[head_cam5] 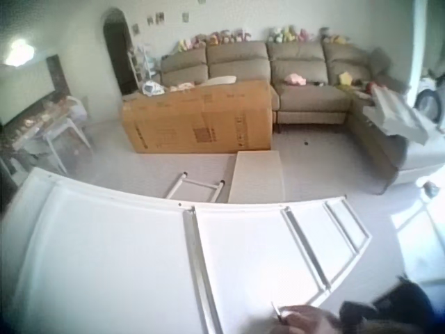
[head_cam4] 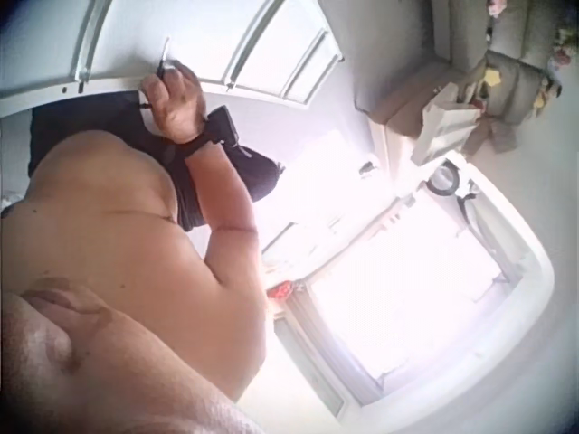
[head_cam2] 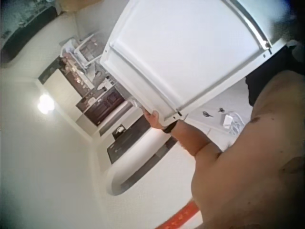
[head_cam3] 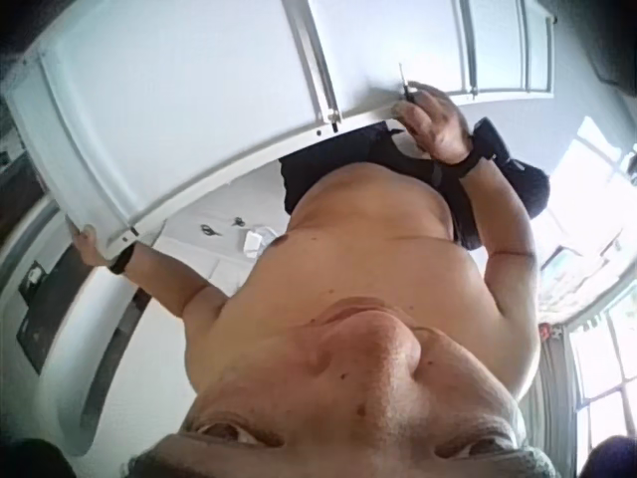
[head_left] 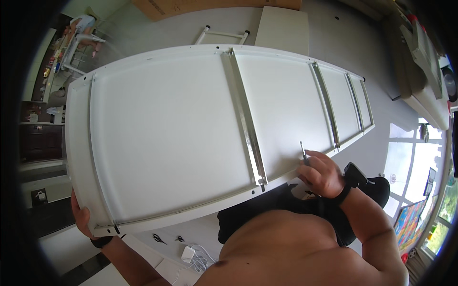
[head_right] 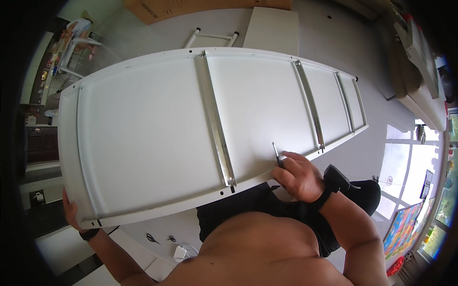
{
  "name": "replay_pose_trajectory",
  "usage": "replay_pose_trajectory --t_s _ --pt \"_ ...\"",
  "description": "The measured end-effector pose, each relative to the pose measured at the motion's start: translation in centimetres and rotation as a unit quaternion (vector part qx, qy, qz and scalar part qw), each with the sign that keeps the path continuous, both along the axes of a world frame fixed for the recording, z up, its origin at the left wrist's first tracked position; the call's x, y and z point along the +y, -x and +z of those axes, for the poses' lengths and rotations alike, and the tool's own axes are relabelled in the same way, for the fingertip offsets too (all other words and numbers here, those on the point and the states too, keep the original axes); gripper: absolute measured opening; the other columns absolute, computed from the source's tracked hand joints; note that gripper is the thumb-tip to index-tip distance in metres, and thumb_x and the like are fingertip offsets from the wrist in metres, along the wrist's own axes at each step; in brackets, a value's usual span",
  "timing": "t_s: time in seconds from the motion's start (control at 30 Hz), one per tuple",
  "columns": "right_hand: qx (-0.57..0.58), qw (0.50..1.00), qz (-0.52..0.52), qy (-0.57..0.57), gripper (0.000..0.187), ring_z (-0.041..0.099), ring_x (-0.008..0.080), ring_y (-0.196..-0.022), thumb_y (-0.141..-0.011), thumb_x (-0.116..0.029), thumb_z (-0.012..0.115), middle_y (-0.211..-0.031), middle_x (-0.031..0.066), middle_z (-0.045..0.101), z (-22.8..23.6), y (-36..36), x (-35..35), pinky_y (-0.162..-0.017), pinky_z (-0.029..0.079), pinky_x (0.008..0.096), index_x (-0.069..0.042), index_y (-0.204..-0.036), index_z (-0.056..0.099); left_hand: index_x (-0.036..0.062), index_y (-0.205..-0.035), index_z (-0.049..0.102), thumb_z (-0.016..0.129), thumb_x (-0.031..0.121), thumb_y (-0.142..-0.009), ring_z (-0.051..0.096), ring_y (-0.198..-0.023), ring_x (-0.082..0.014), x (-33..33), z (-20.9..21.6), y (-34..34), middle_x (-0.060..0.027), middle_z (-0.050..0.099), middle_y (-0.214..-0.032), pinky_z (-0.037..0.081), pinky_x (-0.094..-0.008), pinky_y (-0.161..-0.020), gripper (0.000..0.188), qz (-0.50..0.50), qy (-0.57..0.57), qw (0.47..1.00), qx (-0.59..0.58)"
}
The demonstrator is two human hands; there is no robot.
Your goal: Assemble a white metal shelving unit using a screwdriver.
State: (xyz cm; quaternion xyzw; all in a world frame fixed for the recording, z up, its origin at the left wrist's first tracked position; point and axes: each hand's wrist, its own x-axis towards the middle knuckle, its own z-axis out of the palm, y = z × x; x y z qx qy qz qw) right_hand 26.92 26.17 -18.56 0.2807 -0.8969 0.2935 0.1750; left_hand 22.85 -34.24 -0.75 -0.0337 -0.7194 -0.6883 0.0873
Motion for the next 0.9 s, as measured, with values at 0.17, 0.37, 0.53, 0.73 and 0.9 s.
replay_pose_trajectory --t_s 0.17,0.37,0.53,0.73,0.9 --pt "-0.002 0.997 0.065 0.029 0.022 0.062 0.0227 -0.064 -0.077 -0.002 0.069 -0.075 0.0058 0.051 -2.2 -0.3 2.2 -0.097 0.056 0.0469 -0.007 -0.097 0.062 -0.0082 -0.146 0.041 0.061 0.036 -0.093 0.069 -0.107 -0.0313 -0.1 -1.2 0.8 -0.0235 0.061 -0.132 0.059 -0.0443 -0.09 0.072 0.07 -0.035 0.997 0.029" --pt "0.008 0.994 0.086 0.07 0.022 0.061 0.0226 -0.061 -0.078 -0.002 0.066 -0.076 0.0068 0.052 -2.4 1.0 2.7 -0.1 0.054 0.0486 -0.006 -0.1 0.062 0.0067 -0.149 0.047 0.047 0.059 -0.099 0.058 -0.128 -0.0327 7.0 -4.4 1.2 -0.0121 0.055 -0.147 0.047 -0.0496 -0.108 0.072 -0.087 -0.231 0.967 0.055" --pt "0.013 0.991 0.108 0.074 0.021 0.061 0.0227 -0.06 -0.079 -0.003 0.065 -0.078 0.0077 0.053 -0.5 2.6 3.0 -0.101 0.053 0.0488 -0.006 -0.099 0.061 0.0111 -0.156 0.035 0.055 0.069 -0.093 0.039 -0.145 -0.0281 13.6 -5.8 0.9 -0.0071 0.04 -0.16 0.033 -0.0526 -0.118 0.088 -0.143 -0.279 0.936 0.161" --pt "-0.007 0.987 0.133 0.089 0.019 0.062 0.0228 -0.061 -0.08 -0.004 0.065 -0.08 0.0084 0.054 0.0 3.7 3.7 -0.103 0.051 0.0498 -0.006 -0.098 0.06 0.0116 -0.157 0.032 0.08 0.065 -0.074 0.027 -0.151 -0.0287 18.9 -8.8 -1.7 -0.0068 0.036 -0.16 0.019 -0.0568 -0.124 0.109 -0.097 -0.302 0.945 0.084" --pt "0.011 0.981 0.158 0.11 0.018 0.061 0.0234 -0.063 -0.08 -0.005 0.067 -0.077 0.0072 0.054 -0.1 4.9 3.3 -0.102 0.052 0.0523 -0.004 -0.097 0.062 0.0107 -0.158 0.024 0.082 0.066 -0.07 0.028 -0.15 -0.0301 31.9 -12.6 -2.1 -0.0063 0.03 -0.162 0.022 -0.055 -0.123 0.119 -0.047 -0.207 0.977 0.017"
